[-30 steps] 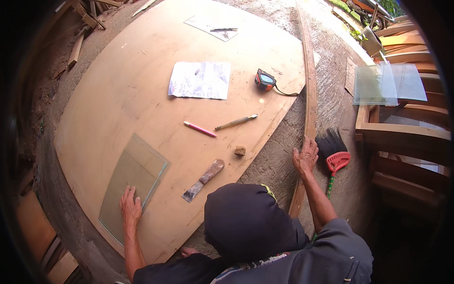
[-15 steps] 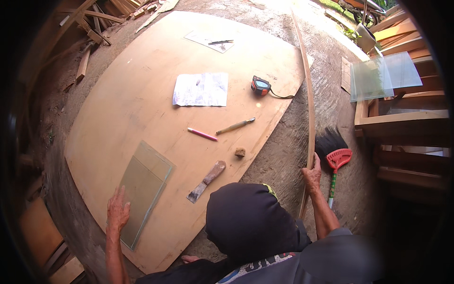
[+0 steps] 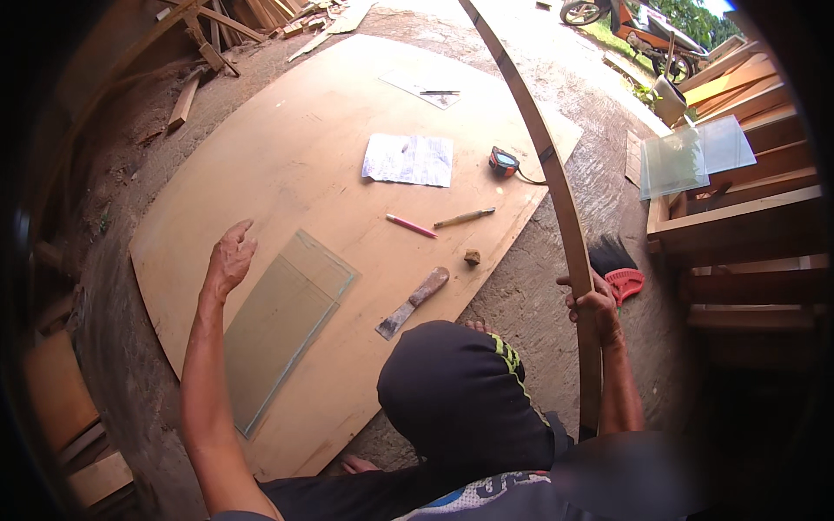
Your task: The person measures and marks a rectangular glass pane on a wooden board using a tape measure, ruler, and pencil. They then use a glass cutter to score the glass along the marked lines and separate the pane into two pieces.
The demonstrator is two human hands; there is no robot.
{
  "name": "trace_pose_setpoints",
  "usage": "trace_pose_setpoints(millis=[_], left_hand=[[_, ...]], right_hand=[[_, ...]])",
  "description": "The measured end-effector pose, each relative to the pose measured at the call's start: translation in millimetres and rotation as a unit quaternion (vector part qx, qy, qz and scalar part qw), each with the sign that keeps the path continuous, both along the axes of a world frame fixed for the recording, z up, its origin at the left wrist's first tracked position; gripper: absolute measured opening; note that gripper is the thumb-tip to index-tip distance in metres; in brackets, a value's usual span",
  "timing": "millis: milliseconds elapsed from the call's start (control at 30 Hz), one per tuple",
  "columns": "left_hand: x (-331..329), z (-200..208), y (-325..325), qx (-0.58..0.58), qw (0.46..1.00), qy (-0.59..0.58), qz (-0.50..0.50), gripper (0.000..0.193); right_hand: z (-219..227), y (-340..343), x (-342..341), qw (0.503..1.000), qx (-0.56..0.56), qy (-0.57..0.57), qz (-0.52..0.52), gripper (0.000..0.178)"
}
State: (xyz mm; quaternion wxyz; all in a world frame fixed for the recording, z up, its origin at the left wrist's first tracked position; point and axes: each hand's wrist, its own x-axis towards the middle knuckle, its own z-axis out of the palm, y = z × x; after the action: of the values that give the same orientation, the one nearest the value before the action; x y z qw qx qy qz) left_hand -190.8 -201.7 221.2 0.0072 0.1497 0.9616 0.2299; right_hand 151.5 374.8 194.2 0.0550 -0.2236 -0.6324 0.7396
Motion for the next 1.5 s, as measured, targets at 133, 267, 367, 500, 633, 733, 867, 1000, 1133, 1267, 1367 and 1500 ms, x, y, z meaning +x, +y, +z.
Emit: trace_pose_setpoints(millis=[133, 267, 367, 500, 633, 733, 867, 1000, 1133, 1267, 1367, 1500], left_hand=[[14, -20, -2, 0.036, 0.991, -0.13, -0.01, 0.053], [16, -40, -3, 0.248, 0.961, -0.123, 0.014, 0.05], [17, -49, 10, 0.318, 0.928, -0.194, 0.014, 0.053], [32, -48, 43, 0.414, 0.857, -0.307, 0.028, 0.06], [49, -48, 56, 0.542, 0.754, -0.369, 0.041, 0.077], [53, -55, 52, 0.557, 0.757, -0.323, 0.11, 0.088], [57, -82, 32, 0.568, 0.751, -0.308, 0.135, 0.074], [53, -112, 18, 0.684, 0.633, -0.302, 0.2, 0.048], [50, -139, 1, 0.714, 0.591, -0.302, 0.222, 0.042], [41, -158, -13, 0.729, 0.585, -0.267, 0.233, 0.044], [33, -170, -26, 0.718, 0.599, -0.264, 0.237, 0.042], [35, -184, -31, 0.65, 0.657, -0.239, 0.298, 0.036]], right_hand=[[38, -59, -2, 0.998, -0.006, 0.006, 0.066, 0.078], [55, -136, -23, 0.993, -0.04, 0.01, 0.108, 0.077], [57, -186, -40, 0.99, -0.034, 0.005, 0.135, 0.077], [41, -230, -87, 0.968, 0.026, -0.01, 0.249, 0.073], [16, -276, -122, 0.942, 0.045, -0.051, 0.33, 0.075], [0, -307, -136, 0.928, 0.097, -0.079, 0.35, 0.079], [-23, -336, -133, 0.899, 0.242, -0.07, 0.359, 0.084], [-48, -352, -131, 0.819, 0.458, 0.02, 0.345, 0.082], [-65, -349, -125, 0.784, 0.519, 0.092, 0.327, 0.086], [-72, -339, -100, 0.778, 0.534, 0.126, 0.306, 0.092], [-71, -322, -68, 0.79, 0.493, 0.006, 0.365, 0.095], [-80, -308, -49, 0.8, 0.429, -0.117, 0.403, 0.093]])
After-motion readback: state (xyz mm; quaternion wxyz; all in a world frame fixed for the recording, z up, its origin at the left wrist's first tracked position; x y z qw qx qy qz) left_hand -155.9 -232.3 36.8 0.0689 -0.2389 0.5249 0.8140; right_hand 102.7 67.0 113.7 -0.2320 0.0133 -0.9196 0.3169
